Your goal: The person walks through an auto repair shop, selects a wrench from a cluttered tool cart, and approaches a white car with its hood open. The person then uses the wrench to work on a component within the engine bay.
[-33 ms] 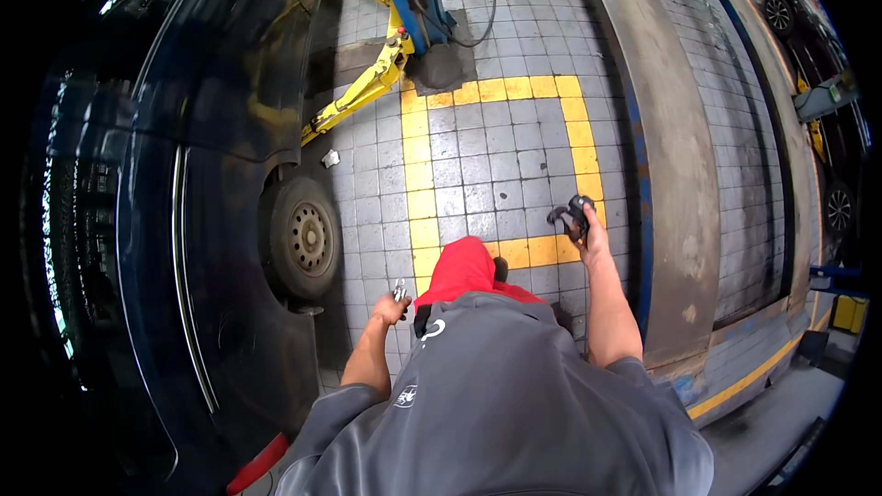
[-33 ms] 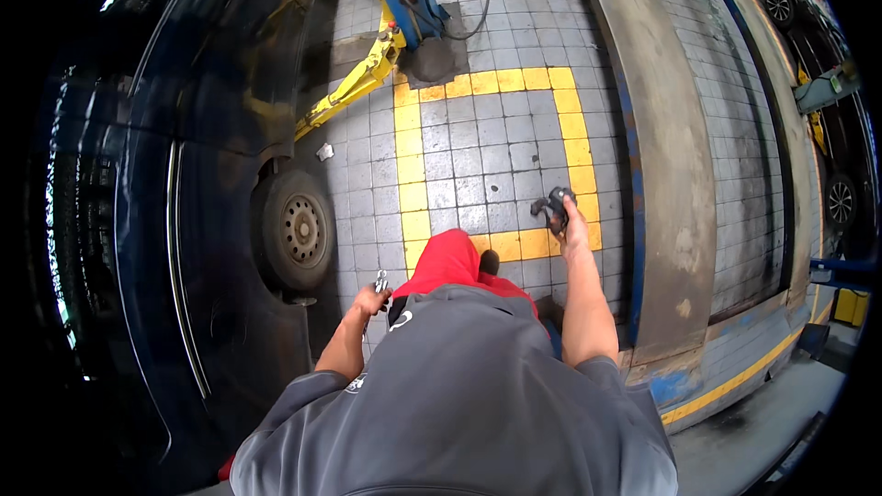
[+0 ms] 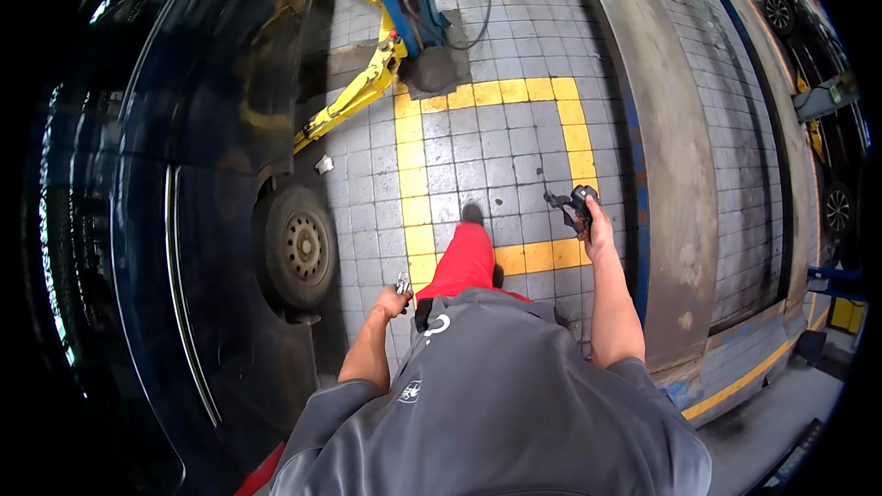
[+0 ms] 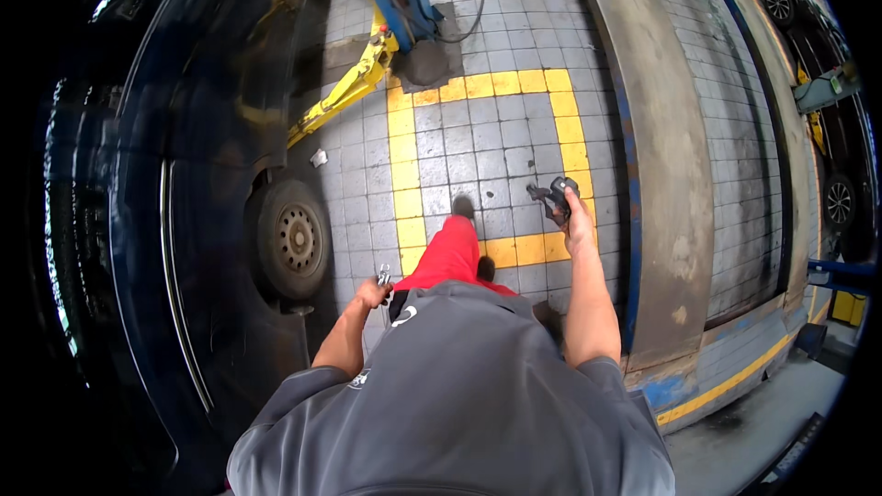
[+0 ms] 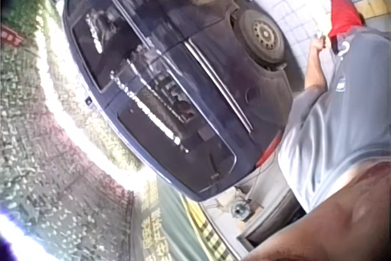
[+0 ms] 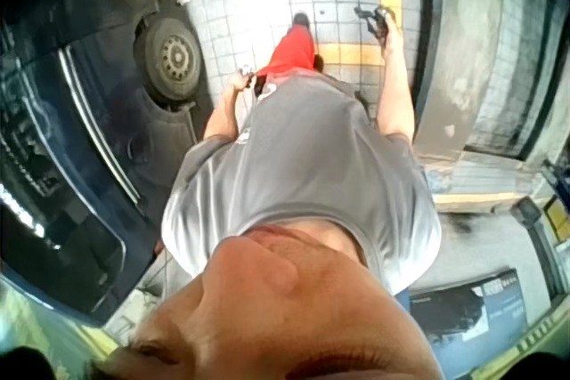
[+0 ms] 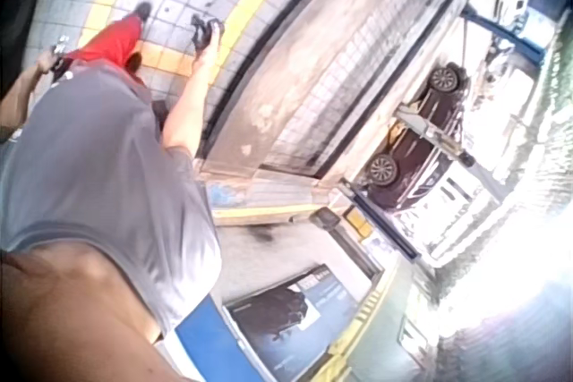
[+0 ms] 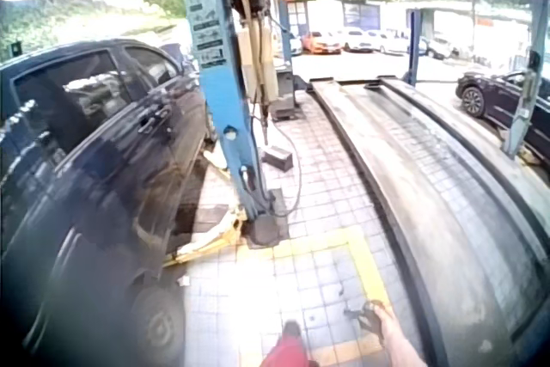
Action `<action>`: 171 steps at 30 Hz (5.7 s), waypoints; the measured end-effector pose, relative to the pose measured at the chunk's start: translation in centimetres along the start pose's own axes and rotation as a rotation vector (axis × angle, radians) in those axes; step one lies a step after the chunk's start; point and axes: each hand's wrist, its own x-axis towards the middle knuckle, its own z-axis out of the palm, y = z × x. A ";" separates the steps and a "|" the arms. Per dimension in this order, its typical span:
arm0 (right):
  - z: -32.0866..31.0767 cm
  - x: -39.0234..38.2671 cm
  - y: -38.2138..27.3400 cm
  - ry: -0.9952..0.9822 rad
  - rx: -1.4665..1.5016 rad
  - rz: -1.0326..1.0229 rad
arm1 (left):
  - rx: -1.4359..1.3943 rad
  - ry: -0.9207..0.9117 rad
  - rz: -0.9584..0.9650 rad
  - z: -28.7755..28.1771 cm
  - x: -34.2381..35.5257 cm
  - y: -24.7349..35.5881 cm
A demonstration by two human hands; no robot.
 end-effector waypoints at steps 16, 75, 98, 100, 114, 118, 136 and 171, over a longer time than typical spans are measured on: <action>-5.4 25.1 -15.9 0.709 -0.068 0.415 | 0.386 -0.134 0.156 -22.3 36.7 63.6; 123.2 187.2 -151.4 -0.450 -0.855 -0.112 | -0.458 0.198 -0.241 -97.6 118.7 174.3; 198.4 202.9 -167.3 -0.765 -0.310 0.106 | -0.412 0.525 0.049 -181.5 160.7 200.1; 205.2 205.2 -169.5 -0.780 -0.366 0.138 | -0.430 0.485 0.011 -183.7 164.6 199.3; 256.2 224.4 -179.2 -1.024 -0.709 -0.086 | -0.691 -0.046 -0.557 -196.9 177.3 197.7; 262.4 239.9 -176.7 -0.890 -0.784 -0.086 | -0.686 0.111 -0.386 -211.9 187.3 200.2; 291.9 260.9 -181.7 -0.878 -1.159 -0.530 | -0.720 0.500 -0.140 -288.3 216.7 204.2; 426.2 275.4 -161.8 -0.552 -1.192 0.146 | -1.045 0.739 -0.434 -391.6 254.2 162.4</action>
